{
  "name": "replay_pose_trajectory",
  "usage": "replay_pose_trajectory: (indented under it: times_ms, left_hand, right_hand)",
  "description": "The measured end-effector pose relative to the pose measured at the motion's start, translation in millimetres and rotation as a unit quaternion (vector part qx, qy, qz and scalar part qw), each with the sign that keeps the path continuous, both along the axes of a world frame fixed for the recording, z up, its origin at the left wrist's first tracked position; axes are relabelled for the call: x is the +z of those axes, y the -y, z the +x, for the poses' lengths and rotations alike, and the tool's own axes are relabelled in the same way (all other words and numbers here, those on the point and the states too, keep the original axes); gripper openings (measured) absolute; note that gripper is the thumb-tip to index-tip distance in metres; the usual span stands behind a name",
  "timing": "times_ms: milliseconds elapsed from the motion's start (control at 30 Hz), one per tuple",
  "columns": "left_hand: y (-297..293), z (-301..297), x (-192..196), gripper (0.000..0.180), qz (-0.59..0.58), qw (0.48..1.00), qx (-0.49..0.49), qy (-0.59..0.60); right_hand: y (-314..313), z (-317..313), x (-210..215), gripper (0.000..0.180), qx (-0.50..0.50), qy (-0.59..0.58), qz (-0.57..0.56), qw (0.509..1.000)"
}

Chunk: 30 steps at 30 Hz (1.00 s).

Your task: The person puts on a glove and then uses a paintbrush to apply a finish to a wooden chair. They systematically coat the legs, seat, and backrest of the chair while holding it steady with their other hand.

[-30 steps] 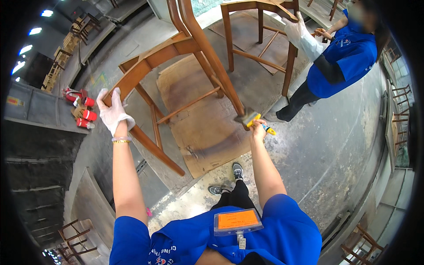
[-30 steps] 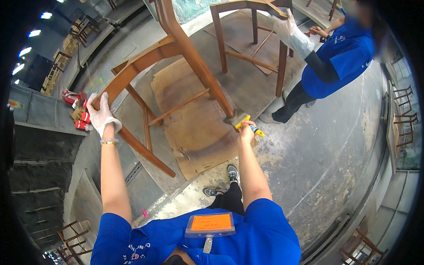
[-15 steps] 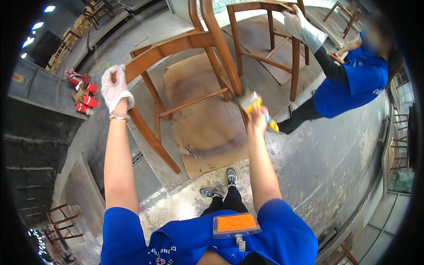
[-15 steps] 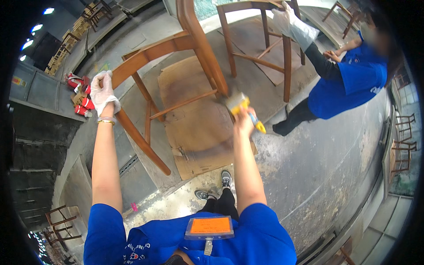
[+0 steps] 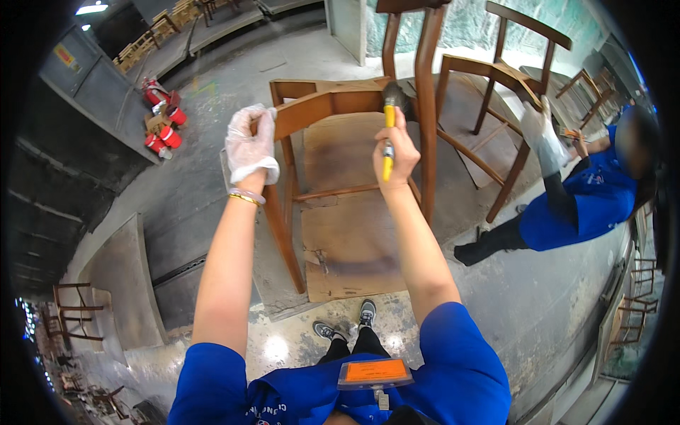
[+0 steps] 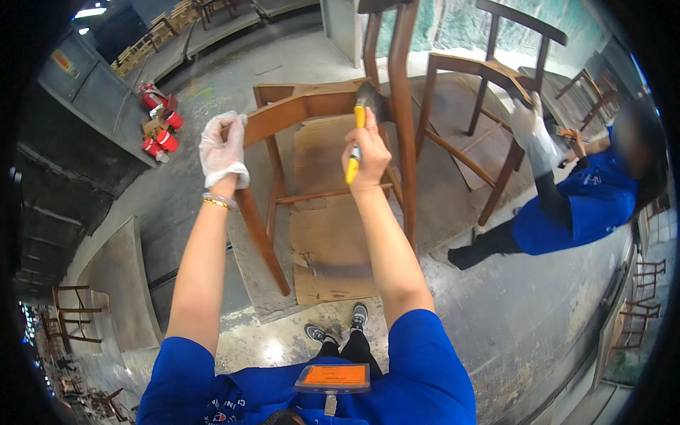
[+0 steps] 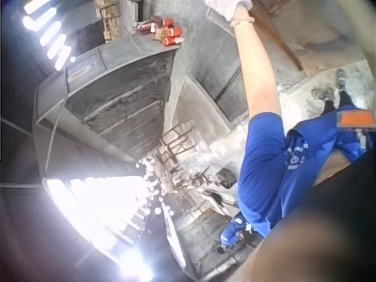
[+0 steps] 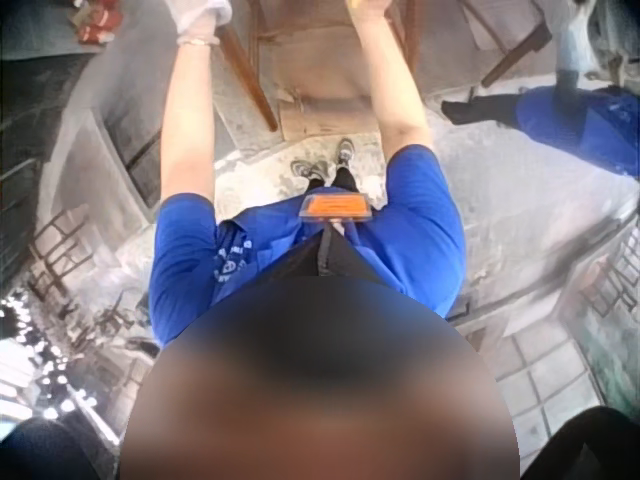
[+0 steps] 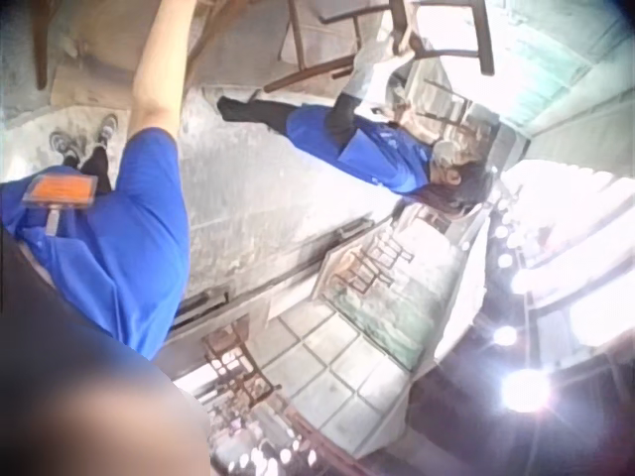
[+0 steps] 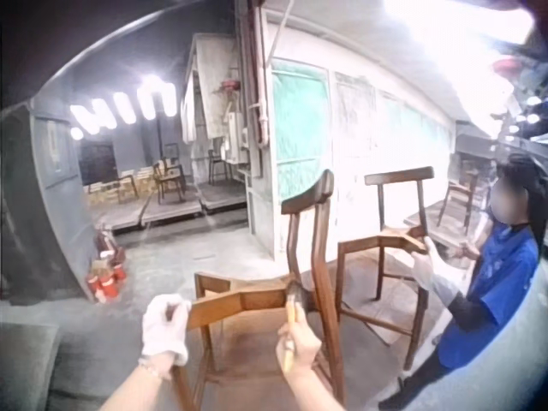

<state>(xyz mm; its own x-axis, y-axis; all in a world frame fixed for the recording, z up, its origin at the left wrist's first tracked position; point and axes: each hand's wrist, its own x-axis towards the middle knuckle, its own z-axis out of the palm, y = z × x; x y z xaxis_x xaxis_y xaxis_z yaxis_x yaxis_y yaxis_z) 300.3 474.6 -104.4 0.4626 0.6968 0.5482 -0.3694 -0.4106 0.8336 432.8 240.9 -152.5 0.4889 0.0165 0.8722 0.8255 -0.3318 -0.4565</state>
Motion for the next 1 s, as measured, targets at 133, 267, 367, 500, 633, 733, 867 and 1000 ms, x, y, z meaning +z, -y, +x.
replay_pose_trajectory:
  times_ms: [133,267,367,500,633,733,867,1000]
  left_hand:
    - [9.5,-22.5,6.3,0.017,0.187,0.969,0.121,-0.106]
    - [2.0,-35.7,25.9,0.06,0.013,0.987,0.037,-0.154]
    - [1.5,-43.4,41.7,0.081,-0.003,0.978,-0.027,-0.208]
    - [19.5,-46.1,46.9,0.045,-0.103,0.96,-0.009,-0.258]
    - [14.3,-25.9,41.6,0.012,-0.049,0.985,-0.053,-0.157]
    - [19.5,-11.9,21.7,0.008,-0.025,0.997,-0.021,-0.065]
    - [25.6,-8.8,7.0,0.004,-0.016,0.999,-0.025,0.011]
    - [23.8,-12.4,7.4,0.004,-0.004,1.0,-0.003,0.007]
  right_hand:
    - [-72.6,-42.2,17.9,0.02,0.124,-0.047,0.044,0.99]
    - [-62.2,-112.9,28.8,0.022,0.375,-0.217,0.139,0.891]
    - [-37.6,-116.3,28.5,0.021,0.537,-0.242,0.144,0.795]
    - [-34.0,-47.6,25.4,0.016,0.388,-0.324,0.198,0.84]
    - [-4.6,13.9,20.2,0.017,0.226,-0.2,0.152,0.941]
    - [33.4,11.8,-18.4,0.019,0.265,-0.18,0.094,0.943]
    - [70.5,1.9,-113.0,0.009,0.067,-0.374,-0.191,0.905]
    - [63.9,17.9,-186.2,0.015,-0.114,-0.323,-0.219,0.914]
